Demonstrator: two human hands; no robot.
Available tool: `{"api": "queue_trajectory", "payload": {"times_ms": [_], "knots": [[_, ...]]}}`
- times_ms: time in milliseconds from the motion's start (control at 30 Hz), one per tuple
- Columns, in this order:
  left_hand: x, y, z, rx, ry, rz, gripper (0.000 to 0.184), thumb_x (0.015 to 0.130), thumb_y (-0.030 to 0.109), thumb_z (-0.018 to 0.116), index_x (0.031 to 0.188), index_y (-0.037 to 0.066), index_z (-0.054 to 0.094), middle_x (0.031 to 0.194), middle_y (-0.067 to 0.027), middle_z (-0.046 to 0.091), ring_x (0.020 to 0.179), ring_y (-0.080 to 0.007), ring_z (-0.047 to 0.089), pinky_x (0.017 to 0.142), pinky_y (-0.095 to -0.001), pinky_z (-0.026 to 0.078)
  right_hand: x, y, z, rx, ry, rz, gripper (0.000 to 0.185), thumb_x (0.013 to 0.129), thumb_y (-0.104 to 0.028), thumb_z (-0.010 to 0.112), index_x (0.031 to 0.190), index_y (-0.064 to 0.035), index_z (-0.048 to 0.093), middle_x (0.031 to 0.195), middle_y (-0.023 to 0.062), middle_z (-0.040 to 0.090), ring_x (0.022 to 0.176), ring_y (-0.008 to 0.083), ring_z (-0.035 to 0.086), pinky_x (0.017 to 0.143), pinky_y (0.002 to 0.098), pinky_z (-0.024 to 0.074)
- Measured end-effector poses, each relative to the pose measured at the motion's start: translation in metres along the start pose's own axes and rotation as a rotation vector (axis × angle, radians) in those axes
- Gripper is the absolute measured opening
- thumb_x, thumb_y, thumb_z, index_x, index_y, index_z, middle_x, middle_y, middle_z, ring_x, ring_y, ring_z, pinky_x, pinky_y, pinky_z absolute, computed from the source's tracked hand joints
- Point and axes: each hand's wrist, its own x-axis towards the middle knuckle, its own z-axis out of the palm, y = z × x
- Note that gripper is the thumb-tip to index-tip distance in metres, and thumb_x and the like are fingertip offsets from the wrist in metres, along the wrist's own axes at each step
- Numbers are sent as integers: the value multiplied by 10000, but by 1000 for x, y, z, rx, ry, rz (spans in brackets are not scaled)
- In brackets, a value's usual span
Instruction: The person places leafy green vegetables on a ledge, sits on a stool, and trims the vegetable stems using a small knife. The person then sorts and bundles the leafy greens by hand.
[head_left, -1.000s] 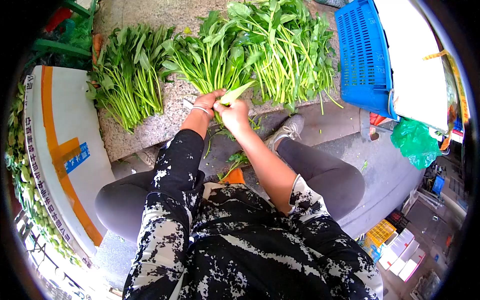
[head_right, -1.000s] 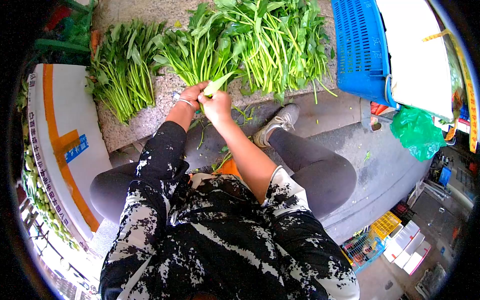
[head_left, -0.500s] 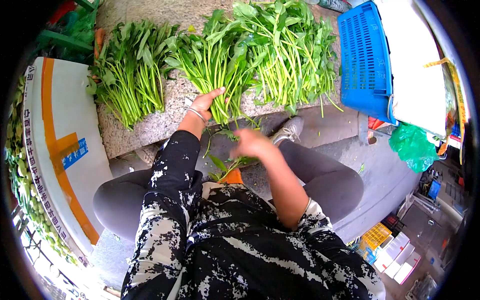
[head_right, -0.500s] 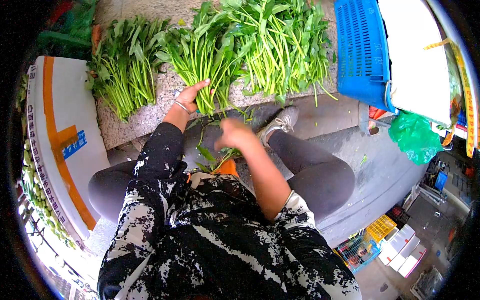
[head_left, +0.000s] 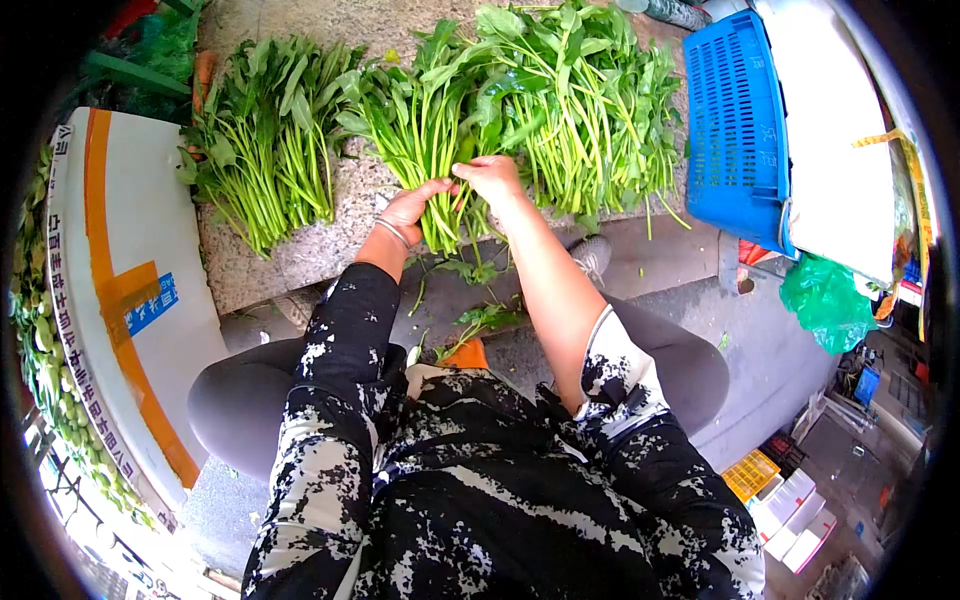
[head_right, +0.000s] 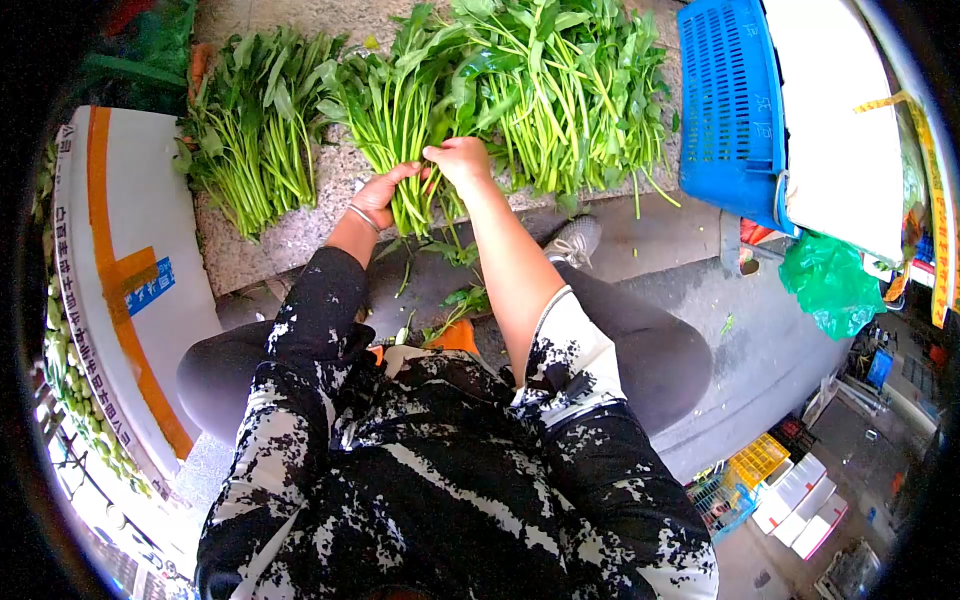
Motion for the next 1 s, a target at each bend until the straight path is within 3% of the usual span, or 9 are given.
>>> {"api": "queue_trajectory", "payload": {"times_ms": [167,233,367,400,567,633,833,967,1000], "knots": [[-1,1,-8,0,-18,-34,210,749,165,620,928,61,584,829,-47,621,732,-177,582,679,-334,488,-7,-8,-13,134,-91,166,348,660,-162,712,934,13,588,664,39,572,480,116,487,403,222,359],[-2,1,-7,-73,-20,-33,186,760,167,602,916,68,576,829,-47,614,732,-186,579,671,-346,491,-20,-8,-17,482,-132,93,236,688,-132,695,861,-16,584,596,0,499,440,78,410,354,179,275],[-5,2,1,-59,-65,-25,206,754,199,604,908,71,555,793,-54,599,706,-207,582,640,-351,496,-64,-16,-5,583,16,-126,108,779,-118,616,864,-68,571,682,5,565,599,80,531,442,161,399],[-8,3,3,-79,-141,-55,226,747,209,609,913,68,549,787,-61,598,676,-200,585,631,-341,498,-68,-7,0,602,-55,-207,65,806,-104,579,867,-84,569,778,17,600,689,88,559,534,201,467],[-7,0,-5,-188,-259,-18,229,766,182,586,937,30,567,872,-89,617,752,-196,607,727,-340,496,-82,3,23,640,-87,-338,81,791,-57,587,866,-43,560,752,-13,578,691,40,518,606,181,425],[-11,-1,-7,-195,-289,4,230,776,186,574,938,23,567,875,-93,620,768,-198,609,738,-338,496,-82,9,19,315,-114,-452,106,816,-90,573,907,-37,569,790,-28,569,677,49,517,622,189,431],[11,-7,-16,-151,-276,2,175,794,137,568,929,27,565,852,-100,618,732,-195,607,690,-327,509,-110,5,8,-4,87,-595,113,732,-59,623,737,-24,516,597,51,513,519,91,470,495,239,403],[-5,-6,-2,-22,-200,60,175,732,96,627,883,17,588,720,-57,588,620,-173,557,582,-296,483,-126,10,8,-115,47,-690,134,726,-99,593,700,-26,484,643,133,516,565,303,509,525,357,406],[-10,-6,-1,11,-173,33,176,732,102,630,882,21,592,715,-54,585,621,-172,557,587,-298,481,-133,14,8,-145,39,-639,132,727,-94,589,700,-24,481,651,135,513,587,299,513,539,357,408]]}}
